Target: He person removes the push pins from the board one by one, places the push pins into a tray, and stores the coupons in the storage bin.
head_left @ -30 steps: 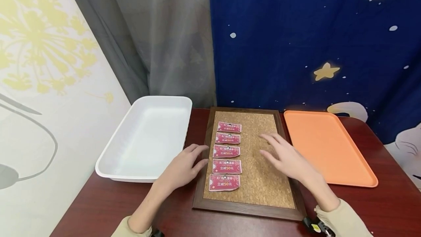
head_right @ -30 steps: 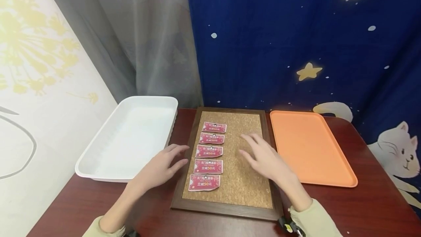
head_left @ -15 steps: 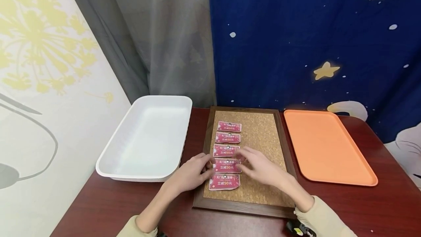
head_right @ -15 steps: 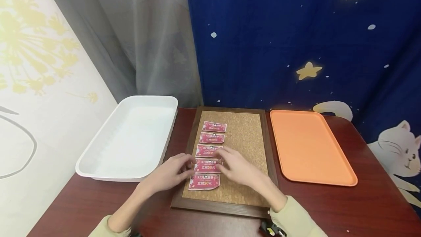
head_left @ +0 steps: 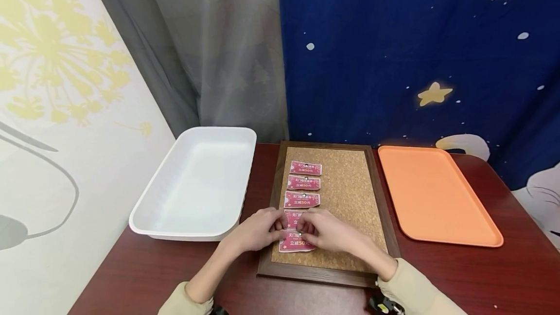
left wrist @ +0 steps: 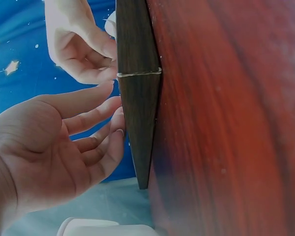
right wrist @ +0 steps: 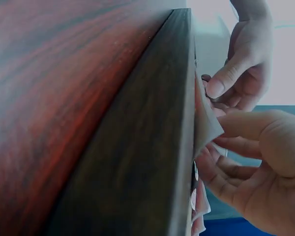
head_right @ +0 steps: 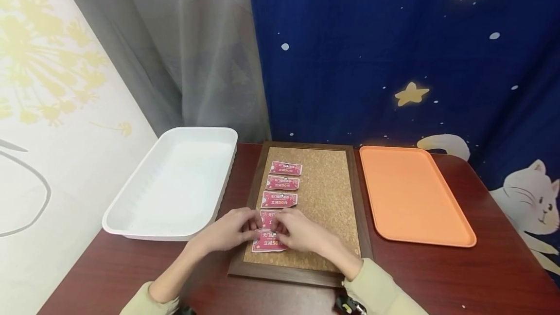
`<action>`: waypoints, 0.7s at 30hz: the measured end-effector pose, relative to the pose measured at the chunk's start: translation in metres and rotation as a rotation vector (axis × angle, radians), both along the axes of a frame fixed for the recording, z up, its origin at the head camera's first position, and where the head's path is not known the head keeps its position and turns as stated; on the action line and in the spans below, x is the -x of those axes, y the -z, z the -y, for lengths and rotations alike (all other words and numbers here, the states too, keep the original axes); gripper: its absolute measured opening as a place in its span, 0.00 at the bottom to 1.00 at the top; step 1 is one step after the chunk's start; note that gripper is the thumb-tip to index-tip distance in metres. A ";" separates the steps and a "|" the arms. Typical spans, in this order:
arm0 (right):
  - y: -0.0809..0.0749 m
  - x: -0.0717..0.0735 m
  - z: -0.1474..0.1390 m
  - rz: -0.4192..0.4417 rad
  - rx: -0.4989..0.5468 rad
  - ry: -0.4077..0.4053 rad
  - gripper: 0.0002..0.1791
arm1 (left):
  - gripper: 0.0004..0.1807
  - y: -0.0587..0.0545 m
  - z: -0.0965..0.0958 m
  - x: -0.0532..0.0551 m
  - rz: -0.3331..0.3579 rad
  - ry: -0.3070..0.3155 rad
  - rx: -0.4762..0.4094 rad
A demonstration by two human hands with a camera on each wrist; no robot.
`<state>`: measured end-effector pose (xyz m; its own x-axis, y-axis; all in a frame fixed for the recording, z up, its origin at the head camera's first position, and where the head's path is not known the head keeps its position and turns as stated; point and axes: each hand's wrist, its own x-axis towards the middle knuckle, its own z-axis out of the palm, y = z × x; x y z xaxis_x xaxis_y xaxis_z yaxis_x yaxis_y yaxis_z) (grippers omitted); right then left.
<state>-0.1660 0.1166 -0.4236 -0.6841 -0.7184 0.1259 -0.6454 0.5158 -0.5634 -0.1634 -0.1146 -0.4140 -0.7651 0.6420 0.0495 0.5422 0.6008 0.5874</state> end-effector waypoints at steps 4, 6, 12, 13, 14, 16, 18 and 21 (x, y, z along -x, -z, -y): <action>0.003 0.000 0.003 -0.003 -0.006 0.017 0.07 | 0.06 0.001 0.000 0.002 0.029 0.014 0.001; 0.005 0.000 0.004 0.002 -0.003 0.020 0.08 | 0.06 0.003 0.001 0.003 0.042 0.014 0.004; 0.006 0.004 0.006 0.032 -0.009 0.045 0.06 | 0.06 0.004 0.000 0.007 0.074 0.001 0.003; 0.006 0.005 0.006 0.043 -0.012 0.049 0.06 | 0.06 0.004 0.000 0.007 0.078 0.000 0.002; 0.005 0.005 0.007 0.055 -0.014 0.052 0.06 | 0.06 0.004 0.000 0.007 0.082 -0.001 0.000; 0.004 0.006 0.007 0.083 -0.015 0.057 0.06 | 0.07 0.004 -0.001 0.008 0.090 -0.003 0.000; 0.004 0.007 0.008 0.108 -0.022 0.061 0.06 | 0.08 0.004 -0.001 0.008 0.092 -0.005 0.000; 0.003 0.008 0.009 0.126 -0.030 0.069 0.05 | 0.08 0.004 -0.001 0.008 0.096 -0.008 0.003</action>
